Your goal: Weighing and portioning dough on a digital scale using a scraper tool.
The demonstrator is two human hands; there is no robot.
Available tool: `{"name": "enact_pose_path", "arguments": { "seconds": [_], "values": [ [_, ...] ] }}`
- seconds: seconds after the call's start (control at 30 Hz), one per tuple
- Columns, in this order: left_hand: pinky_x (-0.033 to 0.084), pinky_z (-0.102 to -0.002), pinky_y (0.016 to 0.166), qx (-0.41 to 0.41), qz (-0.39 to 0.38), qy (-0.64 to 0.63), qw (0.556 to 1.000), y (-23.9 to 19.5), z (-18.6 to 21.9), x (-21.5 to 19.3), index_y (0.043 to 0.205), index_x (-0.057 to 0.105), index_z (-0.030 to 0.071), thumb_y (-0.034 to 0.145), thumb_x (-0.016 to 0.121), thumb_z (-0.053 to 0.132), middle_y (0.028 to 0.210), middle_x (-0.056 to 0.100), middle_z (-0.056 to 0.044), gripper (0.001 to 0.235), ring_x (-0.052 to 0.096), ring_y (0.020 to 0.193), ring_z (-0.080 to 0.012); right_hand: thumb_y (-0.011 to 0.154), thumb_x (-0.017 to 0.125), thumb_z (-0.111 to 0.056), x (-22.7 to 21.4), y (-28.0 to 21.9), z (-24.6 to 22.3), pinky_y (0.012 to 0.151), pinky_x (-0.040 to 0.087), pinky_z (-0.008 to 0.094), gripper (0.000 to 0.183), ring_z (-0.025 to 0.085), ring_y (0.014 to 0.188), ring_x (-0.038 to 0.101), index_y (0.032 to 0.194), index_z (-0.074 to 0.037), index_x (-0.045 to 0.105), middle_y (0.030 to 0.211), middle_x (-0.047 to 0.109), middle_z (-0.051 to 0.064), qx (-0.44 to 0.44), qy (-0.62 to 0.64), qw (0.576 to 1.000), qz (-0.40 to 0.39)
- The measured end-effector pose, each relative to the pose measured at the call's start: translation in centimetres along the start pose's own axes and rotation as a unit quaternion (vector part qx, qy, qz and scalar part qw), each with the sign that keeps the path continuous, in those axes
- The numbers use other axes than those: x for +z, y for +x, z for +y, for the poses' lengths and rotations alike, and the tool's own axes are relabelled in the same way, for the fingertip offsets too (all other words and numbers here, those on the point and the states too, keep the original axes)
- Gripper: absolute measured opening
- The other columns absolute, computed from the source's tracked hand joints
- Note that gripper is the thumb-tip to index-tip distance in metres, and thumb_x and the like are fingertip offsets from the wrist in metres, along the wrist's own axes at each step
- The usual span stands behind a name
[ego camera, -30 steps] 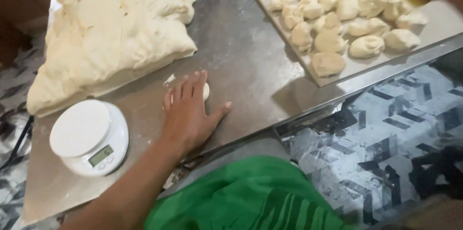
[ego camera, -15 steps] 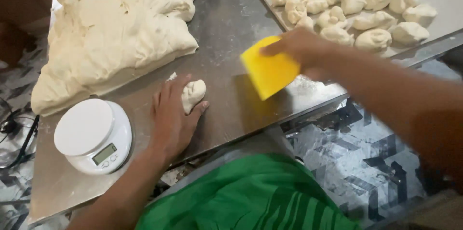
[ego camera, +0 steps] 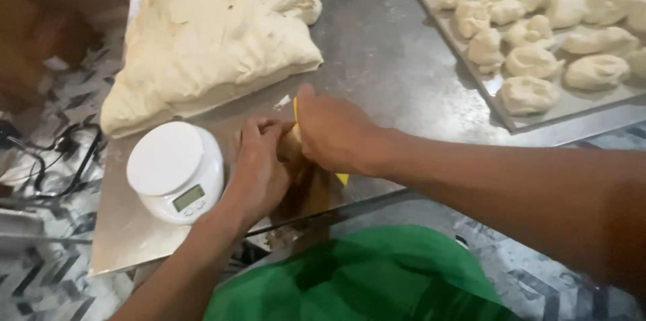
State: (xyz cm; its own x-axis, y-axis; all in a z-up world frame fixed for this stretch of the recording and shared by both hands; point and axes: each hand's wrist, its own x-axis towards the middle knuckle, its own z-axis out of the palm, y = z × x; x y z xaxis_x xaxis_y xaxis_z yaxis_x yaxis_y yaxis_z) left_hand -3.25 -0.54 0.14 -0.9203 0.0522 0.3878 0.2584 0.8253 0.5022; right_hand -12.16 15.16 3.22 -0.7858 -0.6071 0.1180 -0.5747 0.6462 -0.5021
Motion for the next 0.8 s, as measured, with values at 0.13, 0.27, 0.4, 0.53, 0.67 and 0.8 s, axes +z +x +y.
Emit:
{"name": "enact_pose_path", "arguments": {
  "seconds": [0.13,0.27,0.4,0.53,0.67,0.8],
  "values": [
    [0.050,-0.047,0.095,-0.055,-0.037,-0.029,0.997,-0.2,0.0,-1.3,0.121,0.064,0.002,0.080,0.079,0.012,0.121,0.060,-0.024,0.045,0.060,0.111,-0.0440,0.075,0.081,-0.032,-1.8,1.1,-2.2,0.082,0.052,0.055,0.060,0.050,0.095,0.065,0.107,0.007,0.049,0.098,0.067,0.033,0.007,0.012,0.998,-0.054],
    [0.055,-0.044,0.086,-0.214,-0.105,-0.044,0.970,-0.5,0.7,-3.1,0.117,0.055,0.003,0.083,0.077,0.018,0.105,0.069,-0.016,0.044,0.070,0.100,-0.0334,0.096,0.068,-0.026,4.8,4.1,4.5,0.084,0.052,0.053,0.020,0.046,0.098,0.066,0.098,-0.007,0.066,0.110,0.064,0.031,-0.145,-0.121,0.980,-0.068],
    [0.055,-0.041,0.069,-0.301,0.063,-0.118,0.944,-1.2,0.1,-6.9,0.131,0.041,0.005,0.092,0.075,0.026,0.102,0.061,-0.013,0.056,0.064,0.085,-0.0246,0.093,0.067,-0.030,1.0,0.8,4.1,0.082,0.053,0.046,0.040,0.035,0.098,0.067,0.115,0.001,0.055,0.107,0.068,0.024,0.007,0.194,0.981,-0.031],
    [0.048,-0.044,0.097,-0.308,0.182,0.028,0.933,-3.6,-1.4,-9.9,0.129,0.052,0.002,0.101,0.066,0.031,0.117,0.059,-0.012,0.043,0.056,0.108,-0.0251,0.093,0.065,-0.032,-2.9,-0.8,6.1,0.079,0.055,0.043,0.039,0.031,0.095,0.070,0.115,0.000,0.057,0.106,0.070,0.020,0.110,0.205,0.972,0.036],
    [0.017,-0.061,0.112,-0.289,0.070,0.222,0.929,-4.2,-3.7,-9.4,0.136,0.061,0.014,0.090,0.080,0.039,0.137,0.052,-0.017,0.056,0.029,0.136,-0.0402,0.090,0.068,-0.032,-3.4,1.9,11.0,0.083,0.055,0.045,0.046,0.036,0.102,0.069,0.119,0.002,0.057,0.113,0.068,0.023,0.123,0.110,0.984,0.071],
    [0.010,-0.059,0.116,-0.160,0.101,0.200,0.961,-2.7,-1.7,-6.4,0.147,0.043,-0.006,0.090,0.078,0.045,0.154,0.032,-0.030,0.084,0.018,0.144,-0.0419,0.089,0.072,-0.041,-1.1,5.8,12.0,0.090,0.054,0.049,0.058,0.044,0.109,0.066,0.124,0.004,0.057,0.117,0.067,0.029,0.112,0.013,0.993,0.036]
  ]
}}
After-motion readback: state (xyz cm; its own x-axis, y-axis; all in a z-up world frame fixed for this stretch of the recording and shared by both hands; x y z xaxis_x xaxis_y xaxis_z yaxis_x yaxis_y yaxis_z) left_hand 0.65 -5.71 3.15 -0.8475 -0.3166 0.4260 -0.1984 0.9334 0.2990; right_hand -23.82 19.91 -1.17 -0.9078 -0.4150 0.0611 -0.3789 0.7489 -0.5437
